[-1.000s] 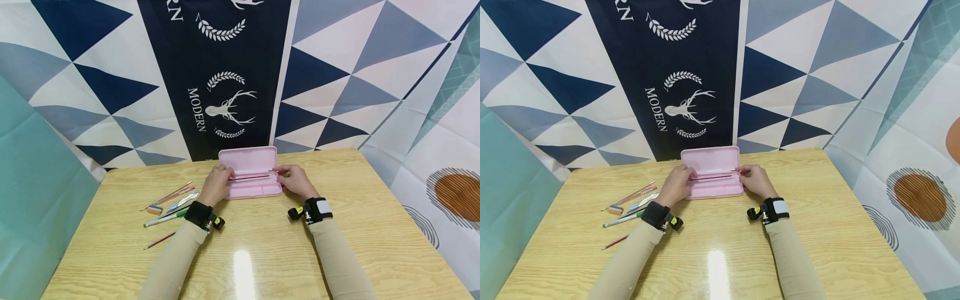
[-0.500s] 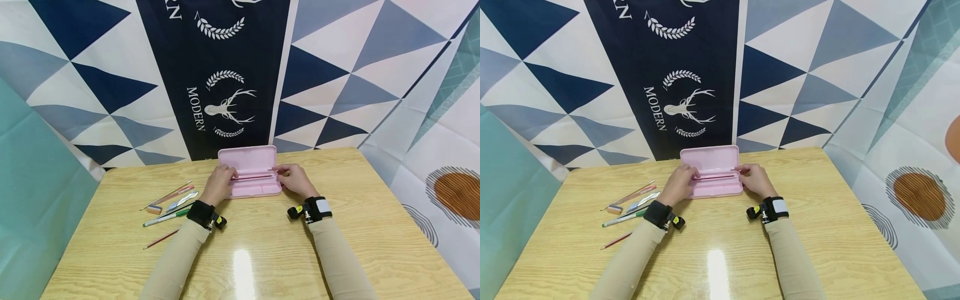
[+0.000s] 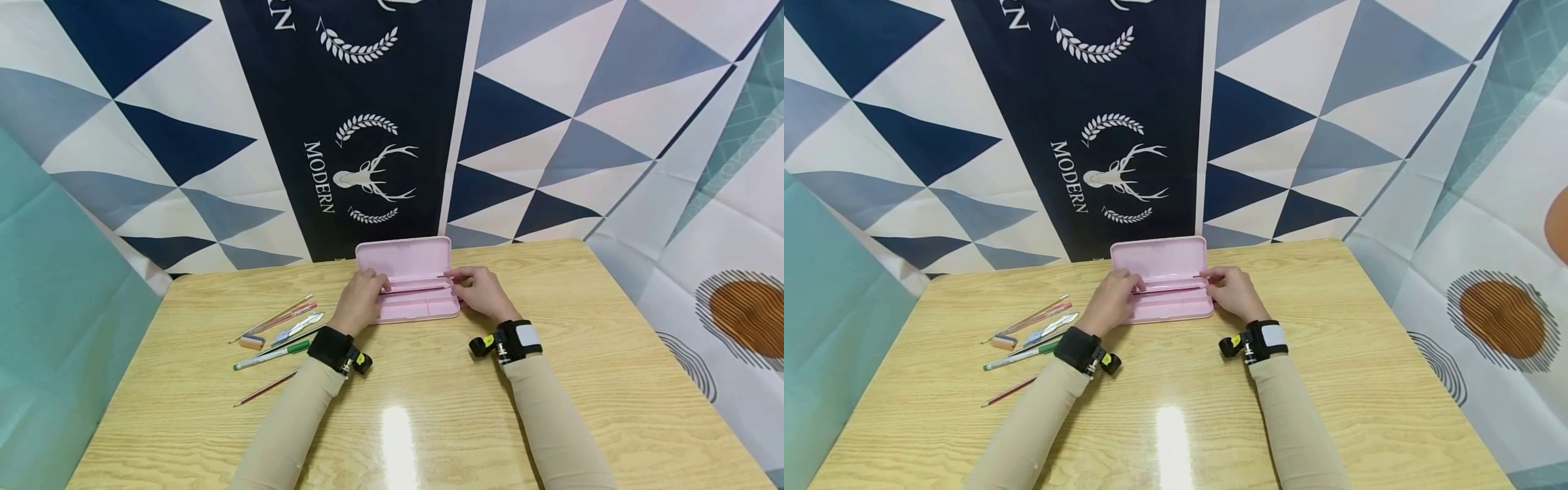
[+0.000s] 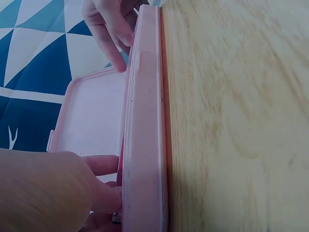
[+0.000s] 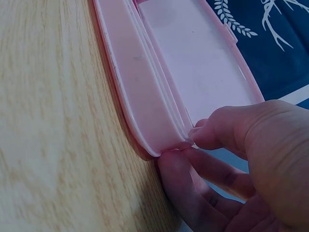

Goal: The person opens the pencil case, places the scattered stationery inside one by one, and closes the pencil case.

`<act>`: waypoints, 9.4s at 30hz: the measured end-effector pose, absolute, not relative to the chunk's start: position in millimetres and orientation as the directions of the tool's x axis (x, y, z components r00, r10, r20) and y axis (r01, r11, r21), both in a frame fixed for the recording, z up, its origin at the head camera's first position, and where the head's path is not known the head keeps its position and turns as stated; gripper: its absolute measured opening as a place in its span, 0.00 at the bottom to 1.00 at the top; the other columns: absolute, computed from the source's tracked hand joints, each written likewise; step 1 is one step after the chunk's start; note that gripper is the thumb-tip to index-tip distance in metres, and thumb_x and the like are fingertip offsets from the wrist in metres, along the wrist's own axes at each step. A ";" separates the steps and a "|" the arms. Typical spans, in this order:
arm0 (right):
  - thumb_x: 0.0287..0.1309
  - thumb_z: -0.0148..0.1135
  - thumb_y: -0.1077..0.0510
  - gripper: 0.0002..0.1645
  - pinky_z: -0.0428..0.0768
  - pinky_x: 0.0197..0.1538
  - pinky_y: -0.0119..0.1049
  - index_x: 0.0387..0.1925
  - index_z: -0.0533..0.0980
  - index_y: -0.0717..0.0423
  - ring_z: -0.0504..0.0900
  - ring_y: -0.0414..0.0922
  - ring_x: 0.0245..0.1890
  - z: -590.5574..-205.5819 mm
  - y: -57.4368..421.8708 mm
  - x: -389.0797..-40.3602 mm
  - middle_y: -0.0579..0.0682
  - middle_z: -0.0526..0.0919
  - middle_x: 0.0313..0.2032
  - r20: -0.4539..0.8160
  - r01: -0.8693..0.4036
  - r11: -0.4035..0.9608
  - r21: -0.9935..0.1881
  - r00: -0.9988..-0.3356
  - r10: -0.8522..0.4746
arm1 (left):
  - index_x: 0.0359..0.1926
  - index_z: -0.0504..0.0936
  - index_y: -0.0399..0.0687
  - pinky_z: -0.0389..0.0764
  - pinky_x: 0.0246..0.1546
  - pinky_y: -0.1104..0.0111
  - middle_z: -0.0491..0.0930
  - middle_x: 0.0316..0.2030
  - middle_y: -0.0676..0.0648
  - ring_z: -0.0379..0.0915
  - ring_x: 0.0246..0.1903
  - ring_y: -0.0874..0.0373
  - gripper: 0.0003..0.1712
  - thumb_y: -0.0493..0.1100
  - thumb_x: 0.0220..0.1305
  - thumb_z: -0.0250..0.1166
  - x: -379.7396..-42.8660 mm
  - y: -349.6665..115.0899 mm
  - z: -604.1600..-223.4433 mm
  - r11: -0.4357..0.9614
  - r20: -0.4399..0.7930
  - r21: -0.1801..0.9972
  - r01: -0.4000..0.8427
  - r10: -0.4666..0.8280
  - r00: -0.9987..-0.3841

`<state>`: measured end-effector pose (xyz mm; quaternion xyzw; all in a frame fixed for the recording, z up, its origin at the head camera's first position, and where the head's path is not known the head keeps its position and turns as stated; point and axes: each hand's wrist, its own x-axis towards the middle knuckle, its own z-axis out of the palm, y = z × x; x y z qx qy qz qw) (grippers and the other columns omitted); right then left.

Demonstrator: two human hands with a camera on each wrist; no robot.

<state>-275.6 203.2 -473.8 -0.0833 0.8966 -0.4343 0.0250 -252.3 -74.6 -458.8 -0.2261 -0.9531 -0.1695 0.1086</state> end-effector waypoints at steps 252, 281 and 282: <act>0.59 0.64 0.62 0.19 0.82 0.29 0.32 0.53 0.84 0.51 0.81 0.49 0.34 -474.5 201.9 -274.9 0.58 0.86 0.45 0.012 -0.098 0.612 -0.785 -0.990 -0.143 | 0.43 0.86 0.43 0.82 0.33 0.57 0.81 0.37 0.40 0.77 0.37 0.46 0.08 0.40 0.67 0.65 -222.0 -204.8 -461.5 0.889 0.291 0.193 0.415 0.352 -0.890; 0.59 0.63 0.62 0.19 0.83 0.28 0.32 0.53 0.84 0.51 0.81 0.49 0.33 -475.0 202.9 -275.7 0.58 0.85 0.46 0.019 -0.106 0.615 -0.781 -0.989 -0.146 | 0.46 0.85 0.42 0.82 0.37 0.52 0.80 0.42 0.36 0.76 0.43 0.42 0.10 0.39 0.64 0.67 -207.6 -233.8 -461.0 0.919 0.271 0.196 0.341 0.283 -0.920; 0.59 0.63 0.62 0.19 0.83 0.28 0.32 0.52 0.84 0.51 0.81 0.49 0.33 -475.1 202.9 -275.8 0.58 0.85 0.46 0.019 -0.105 0.617 -0.780 -0.989 -0.145 | 0.46 0.85 0.42 0.82 0.37 0.52 0.80 0.42 0.37 0.76 0.43 0.42 0.10 0.39 0.64 0.67 -206.9 -235.1 -460.7 0.920 0.273 0.196 0.339 0.281 -0.920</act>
